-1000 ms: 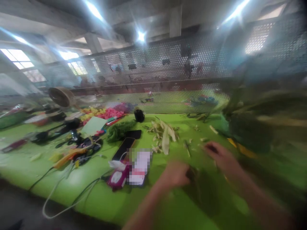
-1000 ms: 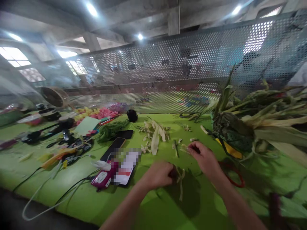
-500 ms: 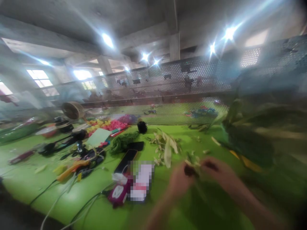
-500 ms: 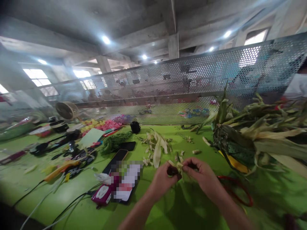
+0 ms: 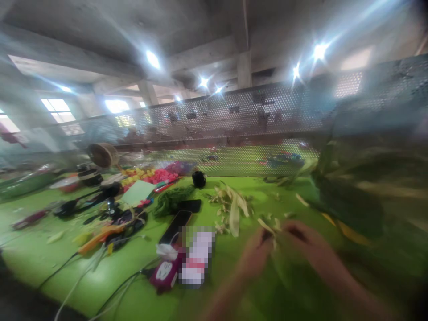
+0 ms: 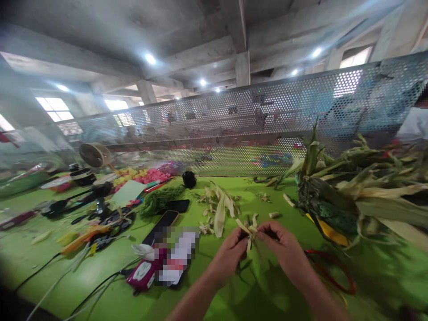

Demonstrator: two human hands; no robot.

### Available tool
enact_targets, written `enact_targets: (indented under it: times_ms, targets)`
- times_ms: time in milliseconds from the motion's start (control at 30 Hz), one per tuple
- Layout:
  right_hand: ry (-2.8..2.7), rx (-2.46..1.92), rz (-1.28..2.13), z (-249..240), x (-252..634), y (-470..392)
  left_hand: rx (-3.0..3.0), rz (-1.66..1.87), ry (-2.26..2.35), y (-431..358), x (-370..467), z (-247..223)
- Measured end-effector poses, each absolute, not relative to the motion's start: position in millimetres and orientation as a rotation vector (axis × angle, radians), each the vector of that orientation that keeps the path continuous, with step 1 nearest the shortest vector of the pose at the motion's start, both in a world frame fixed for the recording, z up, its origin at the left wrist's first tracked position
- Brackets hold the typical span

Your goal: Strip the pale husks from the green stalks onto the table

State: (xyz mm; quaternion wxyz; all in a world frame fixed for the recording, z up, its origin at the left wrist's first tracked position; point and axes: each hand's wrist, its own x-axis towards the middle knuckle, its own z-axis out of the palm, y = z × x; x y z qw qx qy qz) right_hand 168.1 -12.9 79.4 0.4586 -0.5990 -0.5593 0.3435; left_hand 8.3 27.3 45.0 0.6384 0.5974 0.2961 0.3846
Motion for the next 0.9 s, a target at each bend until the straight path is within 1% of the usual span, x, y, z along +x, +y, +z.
enact_targets:
  times_ms: [133,333,533,900]
  targets:
    - [-1.377,-1.469,0.848,80,167,-14,1.380,0.929,0.734,29,7,44]
    - [-1.358,-1.540,0.839,77,163,-12,1.360,1.024,0.693,26,9,46]
    - [-1.371,-1.546,0.795,76,163,-12,1.302,1.022,0.656,27,11,38]
    - [-1.456,-1.507,0.789,72,163,-14,1.169,0.962,0.833,27,14,36]
